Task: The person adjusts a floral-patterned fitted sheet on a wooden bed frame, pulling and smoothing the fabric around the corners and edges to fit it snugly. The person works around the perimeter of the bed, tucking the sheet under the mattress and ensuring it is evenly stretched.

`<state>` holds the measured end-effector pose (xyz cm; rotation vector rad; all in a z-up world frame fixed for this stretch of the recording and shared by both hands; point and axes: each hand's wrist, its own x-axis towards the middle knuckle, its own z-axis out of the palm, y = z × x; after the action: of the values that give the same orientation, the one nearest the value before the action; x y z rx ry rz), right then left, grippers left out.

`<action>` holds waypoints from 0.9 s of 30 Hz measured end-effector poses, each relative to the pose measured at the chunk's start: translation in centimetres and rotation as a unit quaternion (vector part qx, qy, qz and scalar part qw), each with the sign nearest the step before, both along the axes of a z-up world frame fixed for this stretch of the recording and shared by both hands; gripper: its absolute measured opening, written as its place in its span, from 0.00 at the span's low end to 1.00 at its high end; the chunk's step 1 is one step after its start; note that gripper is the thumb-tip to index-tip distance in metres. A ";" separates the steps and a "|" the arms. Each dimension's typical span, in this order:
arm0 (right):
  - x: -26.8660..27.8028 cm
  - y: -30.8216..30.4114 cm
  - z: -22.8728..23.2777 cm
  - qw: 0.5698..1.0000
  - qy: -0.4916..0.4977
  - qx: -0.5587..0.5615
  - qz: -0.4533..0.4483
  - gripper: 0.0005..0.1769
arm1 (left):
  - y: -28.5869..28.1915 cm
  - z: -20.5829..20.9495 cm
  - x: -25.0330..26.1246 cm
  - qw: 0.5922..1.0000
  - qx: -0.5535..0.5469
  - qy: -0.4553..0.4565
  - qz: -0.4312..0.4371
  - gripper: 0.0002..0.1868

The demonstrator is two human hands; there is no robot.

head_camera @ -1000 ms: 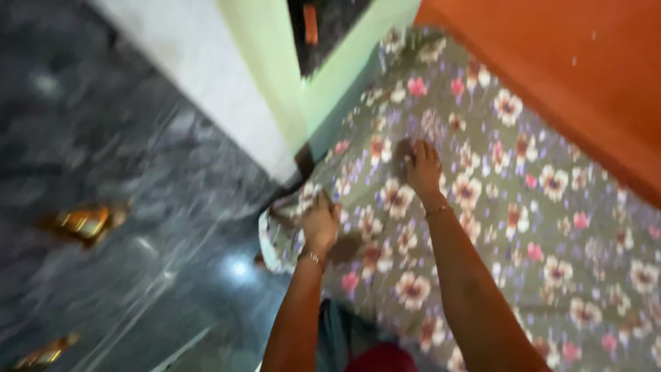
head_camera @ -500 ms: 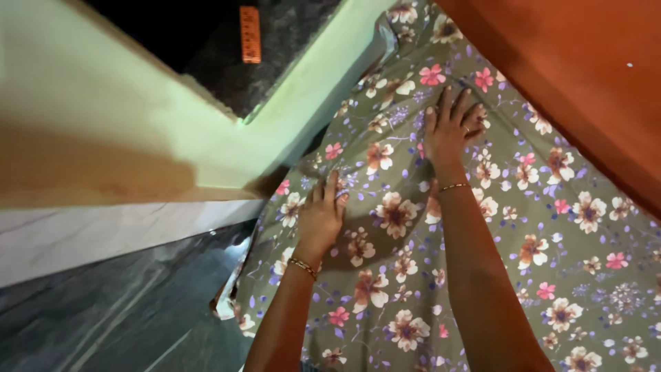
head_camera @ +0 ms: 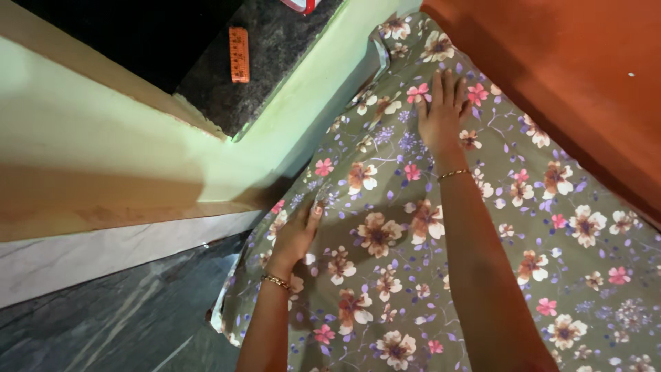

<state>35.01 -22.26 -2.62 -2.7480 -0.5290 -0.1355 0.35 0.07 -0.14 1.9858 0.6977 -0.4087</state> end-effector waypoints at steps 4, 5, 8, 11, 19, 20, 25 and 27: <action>2.1 0.1 0.0 0.999 0.018 -0.028 0.007 0.36 | -0.1 -1.3 0.8 0.996 0.012 -0.083 0.005 0.39; 2.1 0.1 0.0 0.999 0.026 -0.040 0.006 0.36 | -0.1 -1.7 0.9 0.998 -0.005 -0.066 0.009 0.39; 2.5 0.6 0.9 0.997 -0.045 -0.052 0.046 0.33 | 0.3 -2.6 1.6 0.998 -0.047 -0.043 0.020 0.40; 1.4 1.4 1.9 0.987 -0.071 -0.052 0.137 0.25 | 1.0 -4.0 1.3 0.995 -0.070 -0.070 0.010 0.41; -2.6 7.4 3.9 0.889 0.057 -0.198 0.410 0.16 | 1.7 -7.8 1.5 0.991 -0.026 -0.125 -0.037 0.36; -2.7 8.6 4.0 0.868 0.078 -0.247 0.425 0.17 | 2.0 -7.9 2.1 0.991 -0.028 -0.126 -0.035 0.35; -4.7 13.5 3.8 0.813 0.217 -0.407 0.356 0.21 | 1.8 -8.0 1.8 0.985 -0.140 -0.085 0.053 0.31; -6.1 14.8 3.7 0.790 0.228 -0.440 0.360 0.22 | 1.7 -7.8 1.5 0.989 -0.126 -0.083 0.009 0.30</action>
<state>28.92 -7.44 1.03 -2.9033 -1.7738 1.2066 1.85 1.81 -7.90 1.7503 0.5324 -0.3005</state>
